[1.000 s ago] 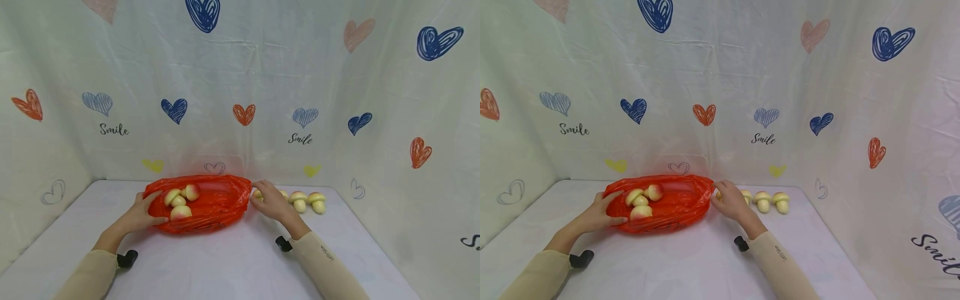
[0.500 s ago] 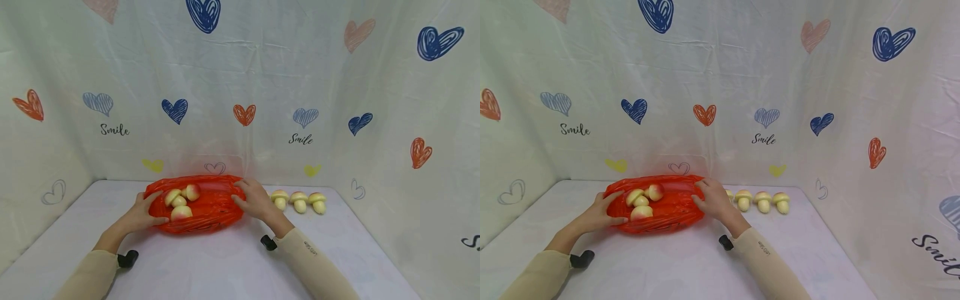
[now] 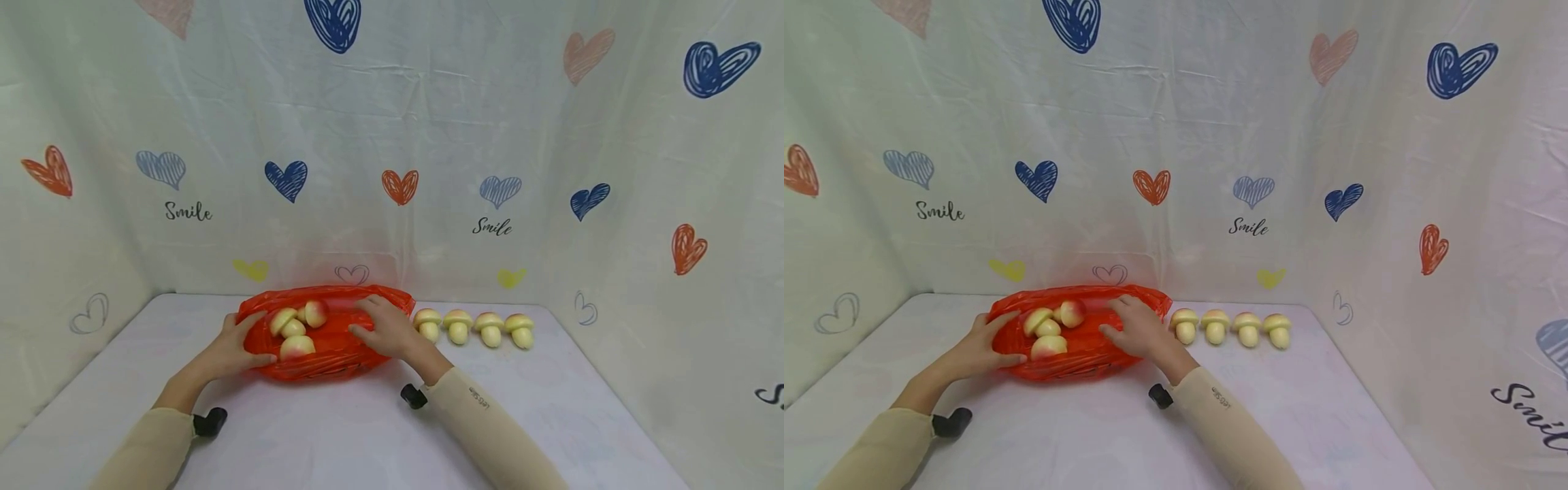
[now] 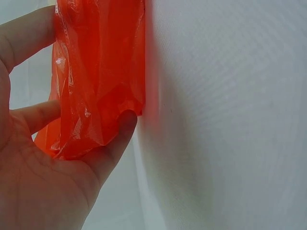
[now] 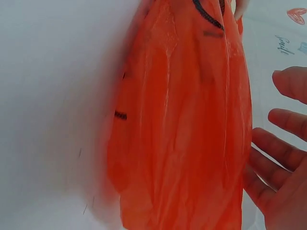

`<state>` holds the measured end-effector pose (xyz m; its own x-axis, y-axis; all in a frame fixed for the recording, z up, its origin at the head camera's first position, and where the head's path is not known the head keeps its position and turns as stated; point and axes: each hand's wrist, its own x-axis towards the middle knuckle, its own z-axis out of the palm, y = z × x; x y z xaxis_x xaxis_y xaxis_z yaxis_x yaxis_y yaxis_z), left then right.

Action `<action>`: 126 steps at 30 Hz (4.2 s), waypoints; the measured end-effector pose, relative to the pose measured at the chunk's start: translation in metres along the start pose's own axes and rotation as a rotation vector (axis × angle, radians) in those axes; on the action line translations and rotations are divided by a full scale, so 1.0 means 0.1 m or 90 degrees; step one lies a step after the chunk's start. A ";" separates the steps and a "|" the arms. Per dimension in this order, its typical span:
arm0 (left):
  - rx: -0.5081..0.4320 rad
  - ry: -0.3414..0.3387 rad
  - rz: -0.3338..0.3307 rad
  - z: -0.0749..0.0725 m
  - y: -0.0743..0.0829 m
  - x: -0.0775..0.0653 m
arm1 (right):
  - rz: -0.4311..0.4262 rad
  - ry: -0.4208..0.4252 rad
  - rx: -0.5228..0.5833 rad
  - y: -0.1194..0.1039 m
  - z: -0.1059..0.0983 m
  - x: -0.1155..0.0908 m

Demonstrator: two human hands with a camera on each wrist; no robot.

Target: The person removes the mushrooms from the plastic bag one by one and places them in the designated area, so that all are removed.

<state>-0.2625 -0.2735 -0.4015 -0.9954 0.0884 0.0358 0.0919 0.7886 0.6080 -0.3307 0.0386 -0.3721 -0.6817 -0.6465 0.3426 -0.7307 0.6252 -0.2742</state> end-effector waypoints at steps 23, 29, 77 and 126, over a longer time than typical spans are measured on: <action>-0.014 0.013 0.027 0.00 -0.03 -0.01 | 0.035 -0.129 0.036 -0.03 0.44 0.49; -0.016 0.003 0.017 0.00 -0.01 0.00 | 0.044 -0.142 0.048 -0.01 0.50 0.56; -0.020 0.017 0.028 -0.03 -0.03 0.03 | 0.064 -0.231 -0.005 -0.24 0.57 0.78; -0.026 -0.002 0.001 -0.01 -0.01 0.02 | -0.001 -0.129 -0.025 -0.08 0.60 0.77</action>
<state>-0.2649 -0.2744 -0.4011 -0.9951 0.0921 0.0349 0.0931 0.7630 0.6397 -0.3798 -0.0426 -0.3971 -0.6769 -0.7196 0.1545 -0.7325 0.6379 -0.2379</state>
